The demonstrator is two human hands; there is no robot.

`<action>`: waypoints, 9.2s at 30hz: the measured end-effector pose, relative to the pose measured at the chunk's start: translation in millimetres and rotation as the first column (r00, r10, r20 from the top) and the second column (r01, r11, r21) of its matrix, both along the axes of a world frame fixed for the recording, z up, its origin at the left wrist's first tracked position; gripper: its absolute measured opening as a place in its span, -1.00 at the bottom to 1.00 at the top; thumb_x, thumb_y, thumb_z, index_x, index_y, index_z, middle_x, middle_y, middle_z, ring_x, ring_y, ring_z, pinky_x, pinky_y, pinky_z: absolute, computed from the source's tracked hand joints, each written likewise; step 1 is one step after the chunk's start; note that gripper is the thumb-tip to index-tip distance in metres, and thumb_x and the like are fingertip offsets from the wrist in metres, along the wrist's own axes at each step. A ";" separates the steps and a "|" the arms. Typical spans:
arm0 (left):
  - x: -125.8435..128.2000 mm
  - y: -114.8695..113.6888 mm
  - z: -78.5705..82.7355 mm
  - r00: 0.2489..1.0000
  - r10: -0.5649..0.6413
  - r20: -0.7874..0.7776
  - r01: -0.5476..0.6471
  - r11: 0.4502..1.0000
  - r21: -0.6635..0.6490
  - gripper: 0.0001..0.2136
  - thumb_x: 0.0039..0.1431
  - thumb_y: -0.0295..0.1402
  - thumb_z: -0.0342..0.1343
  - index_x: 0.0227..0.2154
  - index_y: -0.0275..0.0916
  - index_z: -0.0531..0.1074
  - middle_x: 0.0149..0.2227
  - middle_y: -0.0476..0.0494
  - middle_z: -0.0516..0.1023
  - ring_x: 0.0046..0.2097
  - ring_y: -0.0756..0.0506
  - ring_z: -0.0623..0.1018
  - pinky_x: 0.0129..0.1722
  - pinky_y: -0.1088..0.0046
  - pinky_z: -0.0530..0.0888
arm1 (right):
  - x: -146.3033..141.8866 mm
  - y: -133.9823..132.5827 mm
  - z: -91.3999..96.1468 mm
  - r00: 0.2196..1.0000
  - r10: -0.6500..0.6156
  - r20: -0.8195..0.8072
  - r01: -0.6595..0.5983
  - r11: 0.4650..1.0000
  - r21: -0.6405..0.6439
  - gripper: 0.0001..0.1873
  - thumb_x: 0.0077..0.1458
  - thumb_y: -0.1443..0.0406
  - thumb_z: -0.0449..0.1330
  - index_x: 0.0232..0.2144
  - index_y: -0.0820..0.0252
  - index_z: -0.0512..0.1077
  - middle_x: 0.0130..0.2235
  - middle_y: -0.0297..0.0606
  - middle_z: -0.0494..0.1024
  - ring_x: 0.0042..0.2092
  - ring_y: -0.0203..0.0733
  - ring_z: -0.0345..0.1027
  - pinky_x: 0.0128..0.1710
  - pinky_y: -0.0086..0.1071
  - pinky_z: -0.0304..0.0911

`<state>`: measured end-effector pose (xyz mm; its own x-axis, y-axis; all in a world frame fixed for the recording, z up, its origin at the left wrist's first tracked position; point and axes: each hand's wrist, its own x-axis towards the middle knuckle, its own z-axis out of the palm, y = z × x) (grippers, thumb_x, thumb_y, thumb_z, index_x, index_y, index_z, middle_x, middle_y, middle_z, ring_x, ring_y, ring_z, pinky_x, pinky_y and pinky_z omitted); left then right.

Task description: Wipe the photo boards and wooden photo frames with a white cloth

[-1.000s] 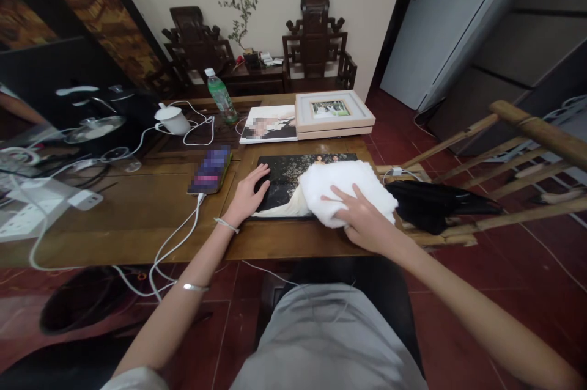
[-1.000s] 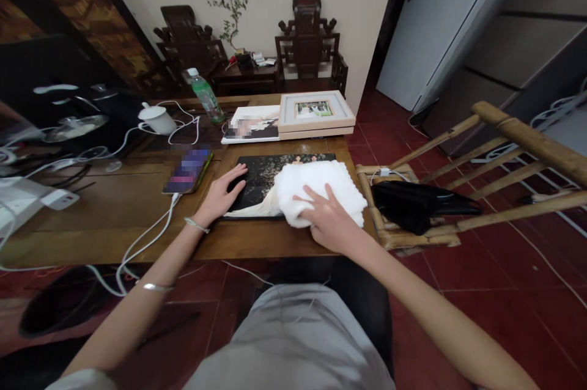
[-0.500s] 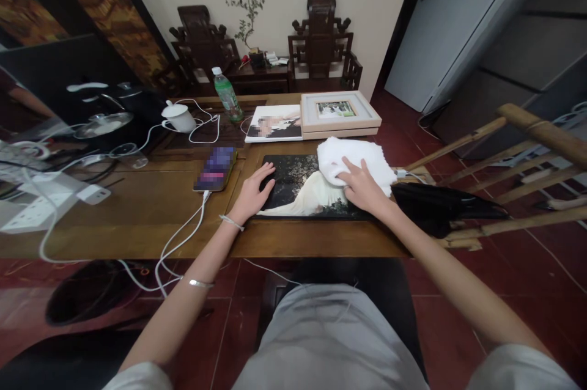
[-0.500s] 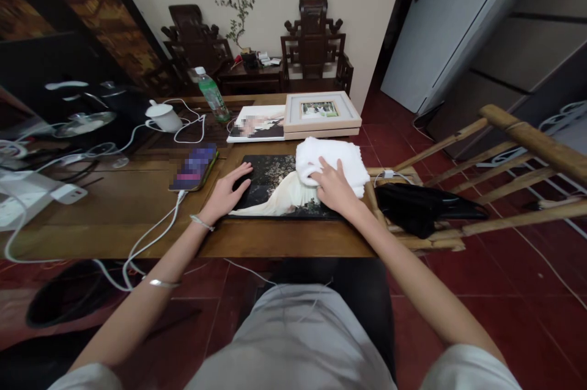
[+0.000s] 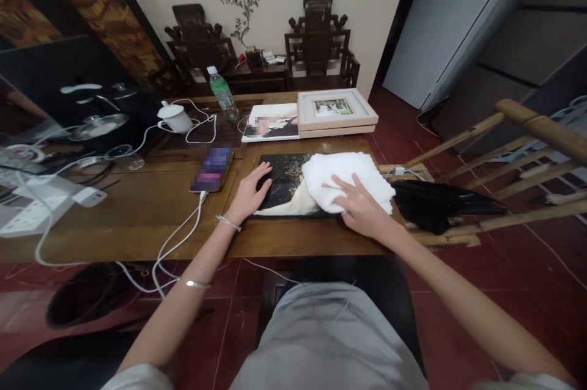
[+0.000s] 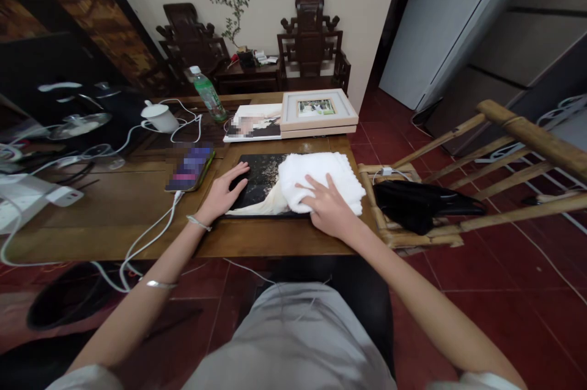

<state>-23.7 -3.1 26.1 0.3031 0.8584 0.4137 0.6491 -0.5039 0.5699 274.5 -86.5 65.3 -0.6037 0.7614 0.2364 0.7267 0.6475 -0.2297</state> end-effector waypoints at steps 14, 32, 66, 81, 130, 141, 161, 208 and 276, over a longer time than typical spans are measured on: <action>3.0 -1.3 2.9 1.000 -0.006 0.009 0.006 1.000 -0.002 -0.64 0.26 -0.24 -0.04 0.01 -0.30 0.42 0.18 -0.29 0.38 0.25 -0.18 0.33 0.27 0.13 0.21 | 6.3 38.2 -5.2 0.972 -0.213 0.098 0.207 0.976 0.071 -0.43 -0.13 0.58 -0.01 -0.04 0.24 0.41 0.26 -0.07 0.24 0.33 0.18 -0.10 0.21 0.32 -0.19; 0.8 -0.1 0.9 1.000 -0.010 -0.022 0.010 1.000 0.016 -0.62 0.26 -0.25 -0.05 0.02 -0.37 0.41 0.18 -0.34 0.37 0.25 -0.18 0.33 0.26 0.15 0.22 | 9.5 51.1 -2.1 0.981 -0.179 0.075 0.175 0.983 0.058 -0.42 -0.14 0.57 0.01 -0.03 0.24 0.42 0.24 -0.04 0.28 0.31 0.16 -0.03 0.22 0.30 -0.16; 1.6 0.0 -0.6 1.000 -0.008 -0.013 0.009 1.000 0.021 -0.64 0.27 -0.26 -0.05 0.01 -0.34 0.42 0.17 -0.33 0.39 0.24 -0.18 0.34 0.26 0.14 0.23 | -15.8 14.0 7.8 0.980 -0.124 0.155 0.125 0.992 0.004 -0.48 -0.13 0.61 -0.03 -0.14 0.27 0.47 0.25 -0.07 0.25 0.33 0.23 -0.11 0.20 0.36 -0.20; 1.1 -0.7 0.7 1.000 -0.008 -0.016 0.008 1.000 0.015 -0.64 0.27 -0.25 -0.05 0.01 -0.32 0.42 0.18 -0.32 0.38 0.24 -0.18 0.33 0.26 0.12 0.23 | 13.3 31.1 8.0 0.997 -0.064 0.036 0.065 0.997 -0.040 -0.46 -0.17 0.59 -0.04 -0.16 0.20 0.48 0.21 -0.08 0.33 0.30 0.06 0.01 0.26 0.22 -0.14; 2.9 -1.3 3.1 1.000 -0.003 -0.011 0.003 1.000 0.014 -0.65 0.27 -0.24 -0.06 0.01 -0.28 0.42 0.18 -0.28 0.38 0.24 -0.18 0.33 0.26 0.11 0.23 | 28.5 41.2 -7.2 0.991 -0.132 -0.009 0.132 0.985 0.107 -0.46 -0.18 0.58 -0.02 -0.18 0.18 0.51 0.19 -0.14 0.36 0.29 0.08 0.05 0.24 0.24 -0.10; 3.2 -1.2 3.4 1.000 -0.016 -0.009 0.016 1.000 0.015 -0.65 0.27 -0.24 -0.06 0.02 -0.29 0.41 0.19 -0.29 0.37 0.25 -0.20 0.32 0.26 0.11 0.22 | 18.0 -3.5 -12.7 0.990 -0.139 -0.014 0.139 0.967 0.216 -0.61 -0.19 0.60 -0.02 -0.38 0.21 0.47 0.17 -0.05 0.37 0.27 0.16 0.08 0.21 0.26 -0.06; 2.4 -2.3 2.0 1.000 -0.004 -0.009 0.004 1.000 0.022 -0.64 0.27 -0.26 -0.06 0.01 -0.35 0.42 0.17 -0.34 0.38 0.24 -0.18 0.33 0.26 0.15 0.23 | 25.1 -20.3 -3.6 0.998 -0.014 0.054 0.007 0.992 0.125 -0.62 -0.16 0.62 -0.04 -0.40 0.25 0.47 0.22 -0.01 0.31 0.31 0.23 -0.07 0.19 0.37 -0.09; 2.4 -0.8 -1.5 1.000 -0.015 -0.011 0.015 1.000 0.014 -0.65 0.27 -0.24 -0.07 0.02 -0.29 0.40 0.18 -0.30 0.38 0.25 -0.20 0.31 0.26 0.08 0.22 | -72.7 75.0 12.1 0.957 -0.156 0.246 0.167 0.986 -0.025 -0.38 0.00 0.56 -0.05 0.13 0.29 0.30 0.34 0.02 0.04 0.34 0.36 -0.29 0.13 0.49 -0.27; 8.6 -2.5 -4.6 0.999 -0.023 0.033 0.023 1.000 -0.009 -0.60 0.26 -0.25 -0.06 0.05 -0.35 0.42 0.20 -0.30 0.35 0.27 -0.17 0.28 0.28 0.16 0.19 | 30.5 -11.3 2.4 0.991 -0.130 0.027 0.129 0.991 0.025 -0.59 -0.16 0.55 -0.05 -0.30 0.17 0.45 0.19 -0.08 0.36 0.31 0.11 0.00 0.23 0.30 -0.18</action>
<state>-15.1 -5.6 21.5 0.3089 0.8553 0.4160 0.6182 -0.5129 0.5956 305.0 -97.8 67.7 -0.5072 0.8281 0.2390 0.8106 0.5525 -0.1942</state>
